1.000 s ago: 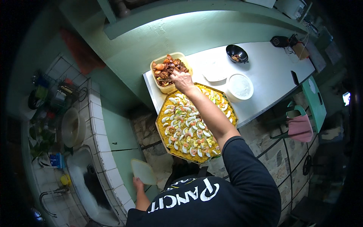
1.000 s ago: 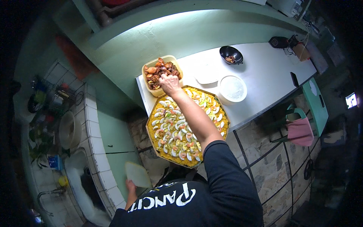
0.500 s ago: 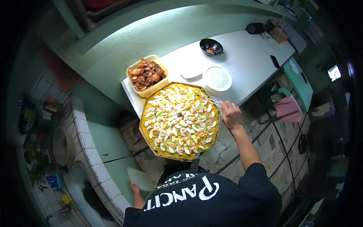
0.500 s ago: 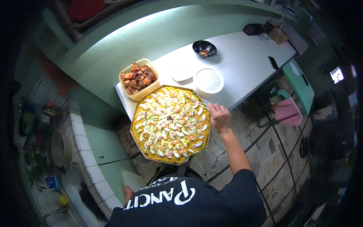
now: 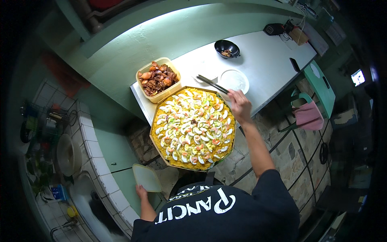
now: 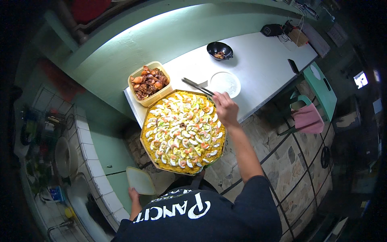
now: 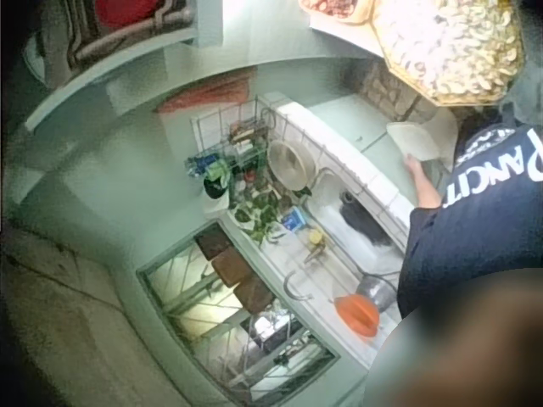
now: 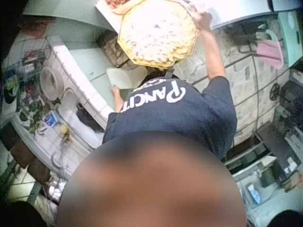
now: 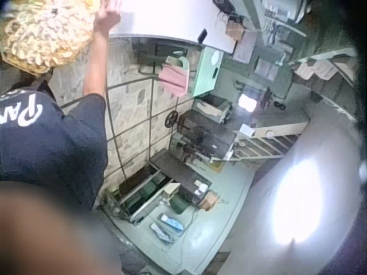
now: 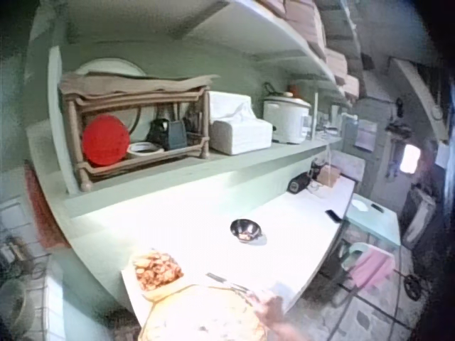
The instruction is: The person uses tongs to place pink shrimp pieces onto a large yellow tray filled with pre-rolled sushi. They then open a container of cooked meat and continue placing pieces onto the tray using the tongs.
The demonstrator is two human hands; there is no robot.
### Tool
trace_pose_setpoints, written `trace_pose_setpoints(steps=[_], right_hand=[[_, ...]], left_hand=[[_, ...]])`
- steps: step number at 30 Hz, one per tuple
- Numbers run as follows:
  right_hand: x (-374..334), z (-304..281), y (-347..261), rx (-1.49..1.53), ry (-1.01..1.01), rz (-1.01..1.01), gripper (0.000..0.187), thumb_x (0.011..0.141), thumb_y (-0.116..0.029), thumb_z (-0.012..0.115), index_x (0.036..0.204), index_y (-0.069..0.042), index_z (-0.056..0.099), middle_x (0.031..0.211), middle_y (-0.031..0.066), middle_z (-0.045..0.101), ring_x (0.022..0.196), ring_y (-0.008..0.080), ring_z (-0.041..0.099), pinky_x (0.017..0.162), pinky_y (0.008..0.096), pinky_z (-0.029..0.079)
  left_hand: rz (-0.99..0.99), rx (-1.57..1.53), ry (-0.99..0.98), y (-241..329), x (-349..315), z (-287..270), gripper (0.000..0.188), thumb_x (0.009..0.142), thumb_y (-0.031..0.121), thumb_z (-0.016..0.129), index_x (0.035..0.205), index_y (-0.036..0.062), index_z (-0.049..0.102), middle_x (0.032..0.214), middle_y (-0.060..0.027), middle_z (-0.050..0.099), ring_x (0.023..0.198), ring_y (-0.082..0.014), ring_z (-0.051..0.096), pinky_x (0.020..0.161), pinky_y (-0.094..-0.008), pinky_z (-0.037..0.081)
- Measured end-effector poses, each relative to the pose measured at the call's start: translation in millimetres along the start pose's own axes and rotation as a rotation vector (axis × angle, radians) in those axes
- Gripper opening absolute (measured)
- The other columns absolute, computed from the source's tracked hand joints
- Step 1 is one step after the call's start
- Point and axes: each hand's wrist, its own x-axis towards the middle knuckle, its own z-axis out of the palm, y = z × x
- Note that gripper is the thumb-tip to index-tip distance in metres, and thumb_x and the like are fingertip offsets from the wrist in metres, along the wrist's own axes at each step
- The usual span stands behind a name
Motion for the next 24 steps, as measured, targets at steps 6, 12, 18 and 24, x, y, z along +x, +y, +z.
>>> trace_pose_setpoints(steps=[6, 12, 18, 24], right_hand=[[60, 127, -39, -0.130, -0.386, -0.016, 0.021, 0.093, -0.028, 0.051, 0.092, -0.011, 0.064, 0.088, 0.0106, 0.063, 0.075, 0.0329, 0.065, 0.063, 0.0432, 0.052], [98, 219, -62, -0.276, -0.510, -0.046, 0.024, 0.092, -0.030, 0.050, 0.098, -0.012, 0.063, 0.098, 0.0134, 0.061, 0.083, 0.0340, 0.064, 0.071, 0.0471, 0.051], [116, 236, -61, -0.332, -0.618, 0.117, 0.025, 0.092, -0.034, 0.049, 0.102, -0.016, 0.063, 0.090, 0.0149, 0.066, 0.083, 0.0337, 0.065, 0.073, 0.0470, 0.051], [124, 181, -77, -0.177, -0.429, 0.123, 0.026, 0.093, -0.035, 0.047, 0.098, -0.015, 0.064, 0.086, 0.0138, 0.067, 0.081, 0.0345, 0.065, 0.072, 0.0468, 0.050]], left_hand=[[0.048, 0.003, -0.017, -18, 20, 3, 0.032, 0.090, 0.017, 0.048, 0.113, -0.0046, 0.054, 0.108, -0.0262, 0.060, 0.101, -0.0413, 0.057, 0.088, -0.0458, 0.043], [0.026, -0.022, 0.011, -31, 17, 2, 0.027, 0.090, 0.014, 0.049, 0.110, -0.0029, 0.056, 0.104, -0.0247, 0.061, 0.097, -0.0405, 0.058, 0.086, -0.0457, 0.043], [-0.115, -0.048, -0.094, -49, 35, -8, 0.028, 0.089, 0.014, 0.048, 0.111, -0.0018, 0.056, 0.104, -0.0249, 0.061, 0.096, -0.0416, 0.058, 0.086, -0.0464, 0.044], [-0.136, 0.048, -0.143, -44, 36, -17, 0.031, 0.089, 0.017, 0.046, 0.113, -0.0019, 0.054, 0.106, -0.0254, 0.061, 0.098, -0.0427, 0.057, 0.086, -0.0475, 0.043]])
